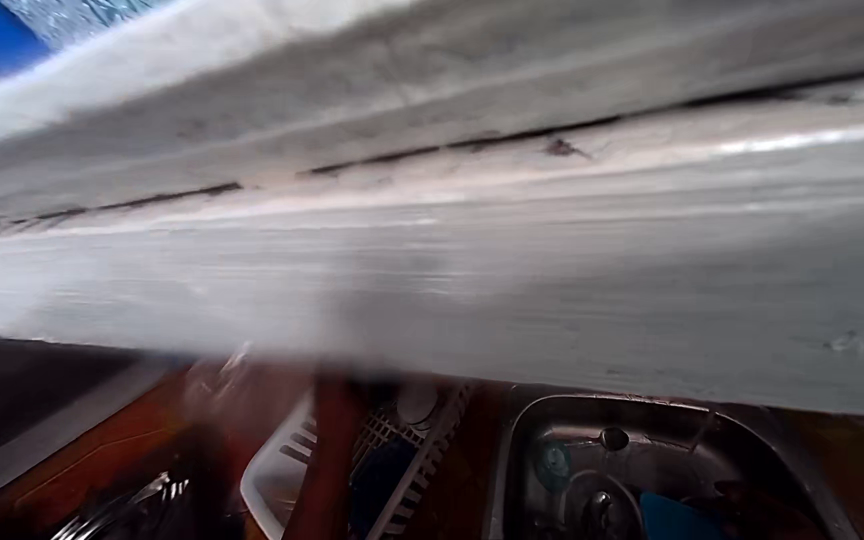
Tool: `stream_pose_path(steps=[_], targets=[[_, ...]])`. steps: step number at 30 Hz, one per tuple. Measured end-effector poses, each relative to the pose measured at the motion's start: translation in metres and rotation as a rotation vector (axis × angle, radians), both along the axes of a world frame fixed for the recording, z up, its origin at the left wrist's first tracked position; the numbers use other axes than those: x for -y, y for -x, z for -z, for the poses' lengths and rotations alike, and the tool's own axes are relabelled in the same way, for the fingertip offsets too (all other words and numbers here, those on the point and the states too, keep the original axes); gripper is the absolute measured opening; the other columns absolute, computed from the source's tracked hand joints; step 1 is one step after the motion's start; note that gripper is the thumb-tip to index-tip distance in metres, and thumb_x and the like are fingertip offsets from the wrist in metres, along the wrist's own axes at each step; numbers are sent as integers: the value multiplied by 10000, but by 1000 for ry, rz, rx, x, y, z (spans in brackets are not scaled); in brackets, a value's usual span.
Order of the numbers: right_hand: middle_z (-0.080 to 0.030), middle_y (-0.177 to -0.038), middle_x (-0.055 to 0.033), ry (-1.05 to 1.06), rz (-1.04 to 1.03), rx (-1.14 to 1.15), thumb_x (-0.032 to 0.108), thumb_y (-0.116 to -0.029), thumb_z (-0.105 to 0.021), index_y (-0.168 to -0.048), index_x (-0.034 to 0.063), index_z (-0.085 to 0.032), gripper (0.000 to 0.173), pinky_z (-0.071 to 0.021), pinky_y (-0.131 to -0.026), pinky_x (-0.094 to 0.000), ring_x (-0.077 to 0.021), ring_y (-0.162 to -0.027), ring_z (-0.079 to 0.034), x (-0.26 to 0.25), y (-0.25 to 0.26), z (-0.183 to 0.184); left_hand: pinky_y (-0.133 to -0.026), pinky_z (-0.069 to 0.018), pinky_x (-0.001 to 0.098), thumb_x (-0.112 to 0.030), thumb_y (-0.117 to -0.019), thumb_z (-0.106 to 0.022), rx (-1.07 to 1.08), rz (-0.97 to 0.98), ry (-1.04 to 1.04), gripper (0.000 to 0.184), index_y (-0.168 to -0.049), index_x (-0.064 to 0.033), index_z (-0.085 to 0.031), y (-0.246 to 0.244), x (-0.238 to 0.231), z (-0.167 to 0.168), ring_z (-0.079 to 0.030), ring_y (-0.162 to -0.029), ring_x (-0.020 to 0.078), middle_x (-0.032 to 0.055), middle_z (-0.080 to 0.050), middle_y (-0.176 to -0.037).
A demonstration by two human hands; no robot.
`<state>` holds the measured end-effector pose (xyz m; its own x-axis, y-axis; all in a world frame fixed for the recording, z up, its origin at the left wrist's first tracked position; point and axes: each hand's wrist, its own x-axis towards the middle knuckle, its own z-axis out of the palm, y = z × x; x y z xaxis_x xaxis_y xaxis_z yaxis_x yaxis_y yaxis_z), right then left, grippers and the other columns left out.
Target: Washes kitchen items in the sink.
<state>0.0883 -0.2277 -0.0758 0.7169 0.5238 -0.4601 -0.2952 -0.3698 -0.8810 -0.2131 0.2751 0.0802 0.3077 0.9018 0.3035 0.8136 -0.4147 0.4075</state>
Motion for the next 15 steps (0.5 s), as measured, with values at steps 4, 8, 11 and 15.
stream_pose_path(steps=[4, 8, 11, 15], targets=[[-704, -1060, -148, -38, 37, 12, 141, -1076, -498, -1257, -38, -615, 280, -585, -668, -329, -159, -771, -693, -27, -12, 11, -1121, -403, 600, -160, -955, -641, 106, 317, -322, 462, -1339, 94, -592, -47, 81, -5, -535, -1301, 496, 321, -576, -1369], [-711, -1070, -142, -136, 181, 1, 89, -1067, -495, -1153, -42, -635, 210, -605, -735, -342, -178, -852, -715, -59, -24, 9, -1186, -364, 509, -278, -1004, -618, -202, 790, 129, 465, -1428, -88, -598, -90, 174, 25, -497, -1398, 339, 166, -568, -1464], [-723, -1020, -154, -199, 226, -6, 68, -1055, -517, -1157, -59, -647, 209, -612, -752, -357, -195, -839, -720, -73, -31, 11, -1198, -341, 537, -229, -873, -795, -500, 959, 370, 755, -1551, -250, -464, -115, 191, 95, -332, -1502, 359, 131, -371, -1624], [-732, -1035, -144, -161, 98, 21, 103, -1049, -563, -1165, -39, -670, 212, -611, -785, -355, -193, -857, -724, -76, -34, -1, -1172, -374, 550, -128, -867, -771, -630, 946, 464, 766, -1554, -258, -456, -138, 187, 156, -389, -1467, 376, 164, -390, -1607]])
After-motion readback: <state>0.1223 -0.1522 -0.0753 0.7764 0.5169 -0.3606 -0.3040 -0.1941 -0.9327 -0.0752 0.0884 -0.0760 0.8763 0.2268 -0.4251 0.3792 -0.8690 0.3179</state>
